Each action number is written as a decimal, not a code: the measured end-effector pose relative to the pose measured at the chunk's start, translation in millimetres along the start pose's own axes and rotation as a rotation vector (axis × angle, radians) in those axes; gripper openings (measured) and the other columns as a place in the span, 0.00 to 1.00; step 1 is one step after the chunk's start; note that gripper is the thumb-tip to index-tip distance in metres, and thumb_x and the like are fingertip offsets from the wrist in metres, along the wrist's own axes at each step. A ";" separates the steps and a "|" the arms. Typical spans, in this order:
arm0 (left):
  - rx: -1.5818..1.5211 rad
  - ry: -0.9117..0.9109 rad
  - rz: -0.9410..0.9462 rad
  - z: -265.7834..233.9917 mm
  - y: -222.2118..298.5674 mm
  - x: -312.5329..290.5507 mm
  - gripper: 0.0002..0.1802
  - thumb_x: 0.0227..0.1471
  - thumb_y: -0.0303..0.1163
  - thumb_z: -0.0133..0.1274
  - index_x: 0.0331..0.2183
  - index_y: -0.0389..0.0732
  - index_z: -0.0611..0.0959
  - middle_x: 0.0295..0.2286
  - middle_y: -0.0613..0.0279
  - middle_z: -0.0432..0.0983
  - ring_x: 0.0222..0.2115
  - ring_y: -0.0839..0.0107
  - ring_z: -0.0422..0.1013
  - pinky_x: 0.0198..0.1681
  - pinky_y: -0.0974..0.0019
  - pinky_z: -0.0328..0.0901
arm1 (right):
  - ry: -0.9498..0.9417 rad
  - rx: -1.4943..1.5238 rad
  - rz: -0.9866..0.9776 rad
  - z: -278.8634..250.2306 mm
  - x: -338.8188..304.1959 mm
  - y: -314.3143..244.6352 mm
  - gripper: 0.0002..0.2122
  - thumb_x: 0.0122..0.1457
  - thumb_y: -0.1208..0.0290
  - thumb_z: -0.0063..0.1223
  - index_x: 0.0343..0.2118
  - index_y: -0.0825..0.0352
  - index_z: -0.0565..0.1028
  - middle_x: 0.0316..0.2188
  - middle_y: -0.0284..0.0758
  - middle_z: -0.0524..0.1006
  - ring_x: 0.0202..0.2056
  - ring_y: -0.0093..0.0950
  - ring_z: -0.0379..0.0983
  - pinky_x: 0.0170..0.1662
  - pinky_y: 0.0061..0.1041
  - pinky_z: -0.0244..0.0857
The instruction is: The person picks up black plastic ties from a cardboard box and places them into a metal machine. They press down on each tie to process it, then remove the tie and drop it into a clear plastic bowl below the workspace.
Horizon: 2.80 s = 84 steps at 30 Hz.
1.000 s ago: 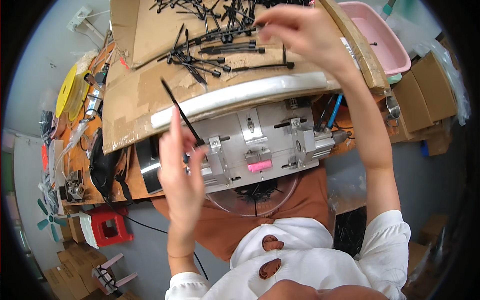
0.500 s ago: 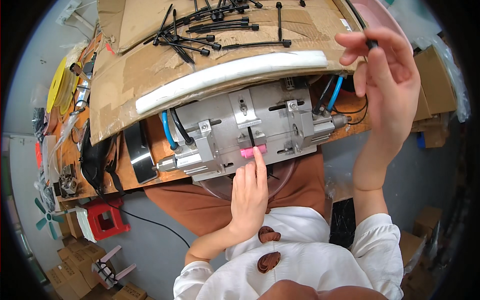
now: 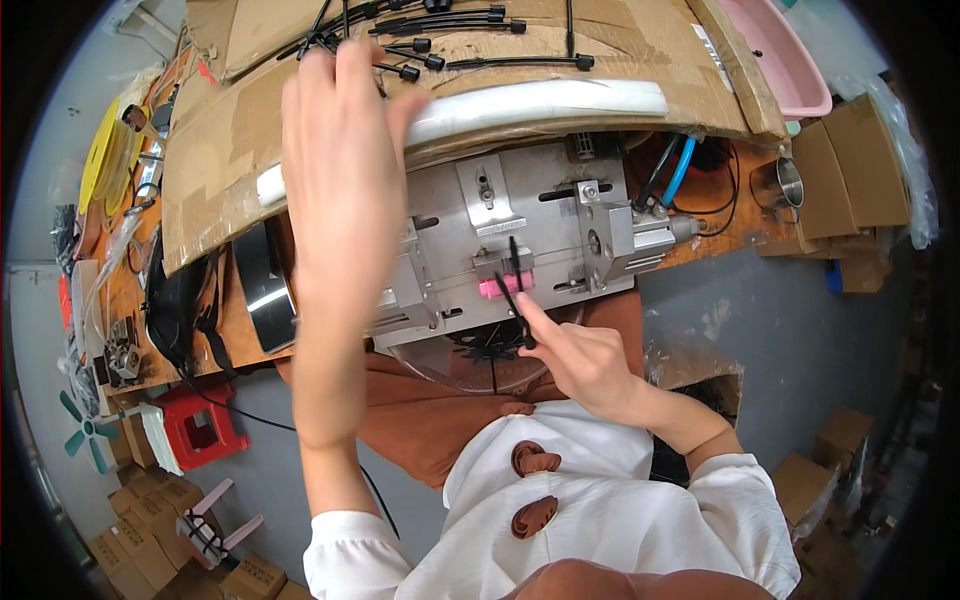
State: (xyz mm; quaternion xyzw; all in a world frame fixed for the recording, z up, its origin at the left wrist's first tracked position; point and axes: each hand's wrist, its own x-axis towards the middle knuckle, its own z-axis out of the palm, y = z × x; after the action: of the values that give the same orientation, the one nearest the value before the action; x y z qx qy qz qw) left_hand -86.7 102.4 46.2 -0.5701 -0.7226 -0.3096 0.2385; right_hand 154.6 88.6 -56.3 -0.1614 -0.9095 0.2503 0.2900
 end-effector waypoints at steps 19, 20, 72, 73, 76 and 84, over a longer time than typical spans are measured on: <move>-0.166 -0.372 -0.043 -26.4 87.8 -161.0 0.33 0.38 0.16 0.51 0.52 0.26 0.70 0.36 0.54 0.69 0.34 0.62 0.66 0.39 0.66 0.64 | 0.009 -0.723 -0.419 -110.1 213.4 57.4 0.04 0.50 0.80 0.51 0.29 0.73 0.73 0.26 0.42 0.75 0.32 0.36 0.73 0.36 0.32 0.67; -0.168 -0.371 -0.043 -21.5 91.1 -162.8 0.33 0.38 0.16 0.51 0.52 0.26 0.70 0.36 0.54 0.69 0.34 0.62 0.66 0.39 0.66 0.64 | -0.100 -0.603 -0.451 -113.2 219.2 60.9 0.04 0.48 0.79 0.51 0.28 0.72 0.72 0.25 0.42 0.73 0.32 0.37 0.71 0.38 0.35 0.65; -0.388 -0.255 -0.104 -46.9 52.7 -134.1 0.43 0.31 0.10 0.60 0.55 0.29 0.68 0.33 0.55 0.71 0.30 0.63 0.65 0.34 0.65 0.63 | 0.049 -0.509 -0.129 -147.8 228.7 94.2 0.06 0.52 0.77 0.52 0.34 0.68 0.77 0.28 0.38 0.75 0.30 0.34 0.71 0.36 0.29 0.66; -0.293 -0.302 -0.144 -45.5 55.0 -155.8 0.42 0.35 0.11 0.58 0.56 0.30 0.67 0.31 0.57 0.69 0.30 0.65 0.63 0.37 0.64 0.63 | 0.025 -0.414 -0.178 -110.1 233.4 92.0 0.06 0.52 0.77 0.52 0.34 0.68 0.77 0.28 0.38 0.75 0.30 0.34 0.71 0.36 0.29 0.66; -0.318 -0.397 -0.118 -23.4 83.0 -163.4 0.41 0.37 0.13 0.58 0.57 0.29 0.65 0.33 0.55 0.68 0.33 0.59 0.64 0.38 0.60 0.62 | 0.166 0.030 0.190 -146.1 194.3 58.1 0.10 0.55 0.76 0.52 0.40 0.70 0.74 0.25 0.42 0.76 0.26 0.36 0.72 0.33 0.28 0.67; -0.144 -0.479 -0.069 -5.8 87.8 -167.3 0.40 0.37 0.14 0.50 0.57 0.26 0.62 0.35 0.56 0.65 0.32 0.65 0.63 0.37 0.66 0.65 | 0.351 0.491 0.277 -124.5 105.7 20.8 0.10 0.51 0.82 0.56 0.38 0.69 0.75 0.28 0.36 0.79 0.24 0.24 0.75 0.26 0.18 0.67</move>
State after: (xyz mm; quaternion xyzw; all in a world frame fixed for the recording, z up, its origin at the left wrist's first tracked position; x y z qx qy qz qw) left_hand 38.1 -1.1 -51.0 -0.6179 -0.7535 -0.2243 0.0082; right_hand 151.0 197.1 67.5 -0.2493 -0.7277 0.4675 0.4356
